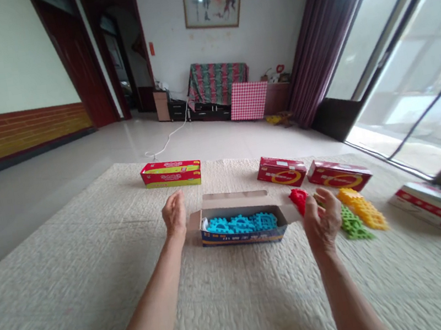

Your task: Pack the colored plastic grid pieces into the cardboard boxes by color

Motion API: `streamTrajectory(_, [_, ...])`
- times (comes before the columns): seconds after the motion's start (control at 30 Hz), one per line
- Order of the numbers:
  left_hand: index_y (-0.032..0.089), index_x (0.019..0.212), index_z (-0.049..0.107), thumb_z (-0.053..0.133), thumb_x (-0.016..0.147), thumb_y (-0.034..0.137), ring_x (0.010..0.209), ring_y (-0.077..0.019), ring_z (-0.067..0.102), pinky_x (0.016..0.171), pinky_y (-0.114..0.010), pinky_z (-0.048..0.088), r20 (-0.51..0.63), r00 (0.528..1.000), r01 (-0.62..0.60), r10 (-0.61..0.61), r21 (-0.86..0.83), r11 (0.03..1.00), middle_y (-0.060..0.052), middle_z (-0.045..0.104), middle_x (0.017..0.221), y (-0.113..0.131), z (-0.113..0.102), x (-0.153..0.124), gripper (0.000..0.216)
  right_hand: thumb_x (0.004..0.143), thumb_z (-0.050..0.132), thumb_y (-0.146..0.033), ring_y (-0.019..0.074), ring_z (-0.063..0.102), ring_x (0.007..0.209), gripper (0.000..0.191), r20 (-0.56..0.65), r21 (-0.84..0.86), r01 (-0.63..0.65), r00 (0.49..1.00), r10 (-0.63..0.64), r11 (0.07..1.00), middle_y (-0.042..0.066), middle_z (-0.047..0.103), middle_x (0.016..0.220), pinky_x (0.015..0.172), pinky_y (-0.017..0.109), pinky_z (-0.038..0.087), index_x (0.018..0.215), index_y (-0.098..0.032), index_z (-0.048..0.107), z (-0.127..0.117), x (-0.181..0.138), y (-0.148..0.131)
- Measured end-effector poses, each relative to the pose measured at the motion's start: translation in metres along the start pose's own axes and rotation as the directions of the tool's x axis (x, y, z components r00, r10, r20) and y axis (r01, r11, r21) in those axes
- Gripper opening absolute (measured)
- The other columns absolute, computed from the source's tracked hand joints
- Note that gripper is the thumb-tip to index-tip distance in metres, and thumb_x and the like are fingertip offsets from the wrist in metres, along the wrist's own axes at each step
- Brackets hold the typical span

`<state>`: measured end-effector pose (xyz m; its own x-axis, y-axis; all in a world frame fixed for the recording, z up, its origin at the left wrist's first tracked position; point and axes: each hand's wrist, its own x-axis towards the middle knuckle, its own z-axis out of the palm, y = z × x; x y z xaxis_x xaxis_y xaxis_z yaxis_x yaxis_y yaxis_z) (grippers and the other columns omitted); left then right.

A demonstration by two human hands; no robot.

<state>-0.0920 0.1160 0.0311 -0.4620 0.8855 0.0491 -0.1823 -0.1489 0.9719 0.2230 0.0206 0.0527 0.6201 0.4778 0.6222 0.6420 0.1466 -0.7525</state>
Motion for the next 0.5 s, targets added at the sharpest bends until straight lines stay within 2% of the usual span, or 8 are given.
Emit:
streamTrajectory(0.1, [0.020, 0.099, 0.060, 0.053, 0.081, 0.033, 0.084, -0.0166, 0.066, 0.068, -0.025, 0.048, -0.110, 0.989, 0.094, -0.101, -0.068, 0.993, -0.005, 0.069, 0.094, -0.010, -0.013, -0.018, 0.024, 0.086, 0.045, -0.045, 0.0288, 0.050, 0.115, 0.050, 0.009, 0.087, -0.139, 0.990, 0.138, 0.987, 0.016, 0.048, 0.123, 0.091, 0.046, 0.044, 0.127, -0.017, 0.044, 0.001, -0.022, 0.015])
streamTrajectory(0.2, [0.020, 0.095, 0.058, 0.049, 0.083, 0.038, 0.075, -0.0156, 0.066, 0.062, -0.024, 0.049, -0.120, 0.977, 0.151, -0.175, -0.182, 0.972, -0.005, 0.067, 0.089, -0.020, -0.010, -0.038, 0.024, 0.087, 0.041, -0.047, 0.0284, 0.046, 0.122, 0.054, 0.097, 0.135, -0.196, 0.978, 0.184, 0.971, 0.017, 0.045, 0.130, 0.097, 0.045, 0.041, 0.132, -0.017, 0.036, 0.004, -0.045, 0.019])
streamTrajectory(0.33, [0.021, 0.097, 0.058, 0.044, 0.086, 0.046, 0.072, -0.0173, 0.067, 0.062, -0.026, 0.051, -0.089, 0.968, 0.192, -0.233, -0.331, 0.924, -0.005, 0.068, 0.088, -0.032, 0.005, -0.053, 0.031, 0.090, 0.036, -0.048, 0.0284, 0.044, 0.123, 0.057, 0.269, 0.158, -0.213, 0.949, 0.166, 0.964, 0.019, 0.045, 0.131, 0.101, 0.046, 0.036, 0.135, -0.014, 0.031, 0.010, -0.065, 0.018])
streamTrajectory(0.43, [0.022, 0.101, 0.058, 0.037, 0.089, 0.043, 0.074, -0.0157, 0.066, 0.065, -0.025, 0.051, -0.092, 0.959, 0.209, -0.267, -0.406, 0.890, -0.003, 0.067, 0.086, -0.040, 0.009, -0.052, 0.032, 0.091, 0.035, -0.048, 0.0281, 0.044, 0.122, 0.050, 0.309, 0.166, -0.161, 0.945, 0.104, 0.973, 0.017, 0.049, 0.127, 0.102, 0.046, 0.034, 0.129, -0.016, 0.037, 0.013, -0.069, 0.016])
streamTrajectory(0.5, [0.022, 0.099, 0.059, 0.032, 0.090, 0.038, 0.071, -0.0146, 0.066, 0.064, -0.025, 0.050, -0.048, 0.955, 0.245, -0.292, -0.424, 0.872, -0.003, 0.066, 0.081, -0.044, 0.007, -0.048, 0.033, 0.092, 0.034, -0.047, 0.0269, 0.047, 0.117, 0.042, 0.322, 0.176, -0.129, 0.945, 0.066, 0.976, 0.015, 0.053, 0.120, 0.099, 0.045, 0.036, 0.121, -0.018, 0.042, 0.015, -0.069, 0.015])
